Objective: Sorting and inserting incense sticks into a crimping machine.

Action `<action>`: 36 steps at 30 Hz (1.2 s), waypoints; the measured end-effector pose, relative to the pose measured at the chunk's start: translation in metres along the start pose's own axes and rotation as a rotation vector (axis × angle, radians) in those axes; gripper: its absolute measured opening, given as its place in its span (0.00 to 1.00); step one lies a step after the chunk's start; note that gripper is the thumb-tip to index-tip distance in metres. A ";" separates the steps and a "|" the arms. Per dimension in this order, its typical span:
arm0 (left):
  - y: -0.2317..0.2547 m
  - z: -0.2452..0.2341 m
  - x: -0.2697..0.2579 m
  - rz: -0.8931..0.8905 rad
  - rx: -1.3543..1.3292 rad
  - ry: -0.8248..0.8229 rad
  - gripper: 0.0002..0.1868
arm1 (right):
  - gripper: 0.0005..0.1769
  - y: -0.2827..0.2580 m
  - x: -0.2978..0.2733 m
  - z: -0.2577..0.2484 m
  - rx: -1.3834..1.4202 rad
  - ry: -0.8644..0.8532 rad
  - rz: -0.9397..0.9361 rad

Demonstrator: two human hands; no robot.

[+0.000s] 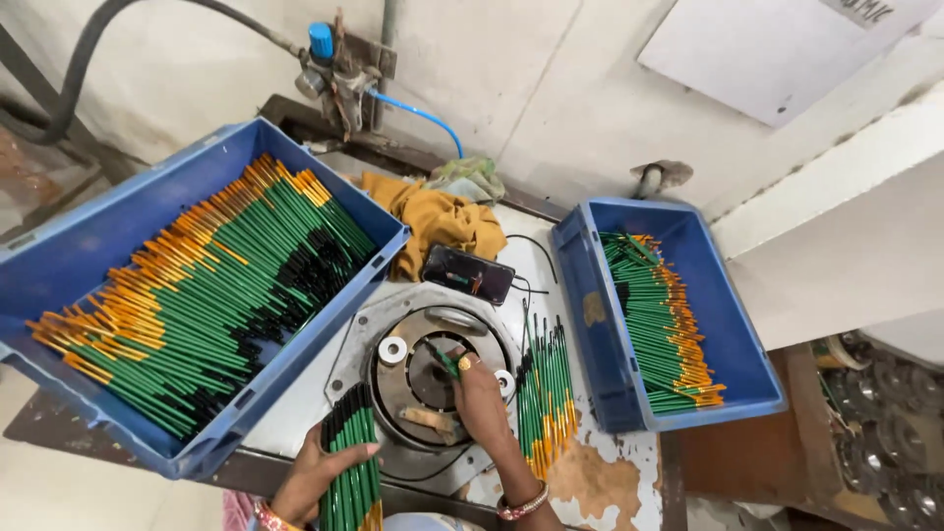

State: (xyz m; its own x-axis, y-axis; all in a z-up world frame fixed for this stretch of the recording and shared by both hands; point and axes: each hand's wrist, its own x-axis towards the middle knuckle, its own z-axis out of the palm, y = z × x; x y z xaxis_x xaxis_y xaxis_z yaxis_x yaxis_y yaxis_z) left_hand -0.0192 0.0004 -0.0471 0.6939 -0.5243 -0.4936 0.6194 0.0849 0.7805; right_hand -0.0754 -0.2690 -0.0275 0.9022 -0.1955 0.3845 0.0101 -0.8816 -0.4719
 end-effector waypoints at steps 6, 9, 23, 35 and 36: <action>0.007 0.014 0.005 0.384 0.355 -0.076 0.38 | 0.12 -0.096 0.013 -0.075 0.432 -0.267 0.262; 0.028 0.026 -0.014 0.369 0.410 -0.190 0.40 | 0.17 -0.085 0.000 -0.078 0.334 -0.518 -0.026; -0.075 -0.039 0.101 -0.122 0.191 -0.033 0.44 | 0.15 -0.021 0.028 -0.035 -0.029 -0.190 0.182; -0.066 -0.026 0.078 0.005 0.202 -0.033 0.44 | 0.10 0.016 -0.007 0.022 -0.042 0.071 0.092; -0.061 -0.025 0.074 0.009 0.208 -0.046 0.44 | 0.12 0.013 -0.006 0.021 -0.042 0.109 0.022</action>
State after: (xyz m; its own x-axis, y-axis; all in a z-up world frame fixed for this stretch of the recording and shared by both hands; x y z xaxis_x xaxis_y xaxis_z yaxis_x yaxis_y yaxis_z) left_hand 0.0034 -0.0224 -0.1407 0.6783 -0.5631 -0.4720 0.5207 -0.0849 0.8495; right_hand -0.0719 -0.2705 -0.0524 0.8497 -0.2588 0.4594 -0.0295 -0.8932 -0.4487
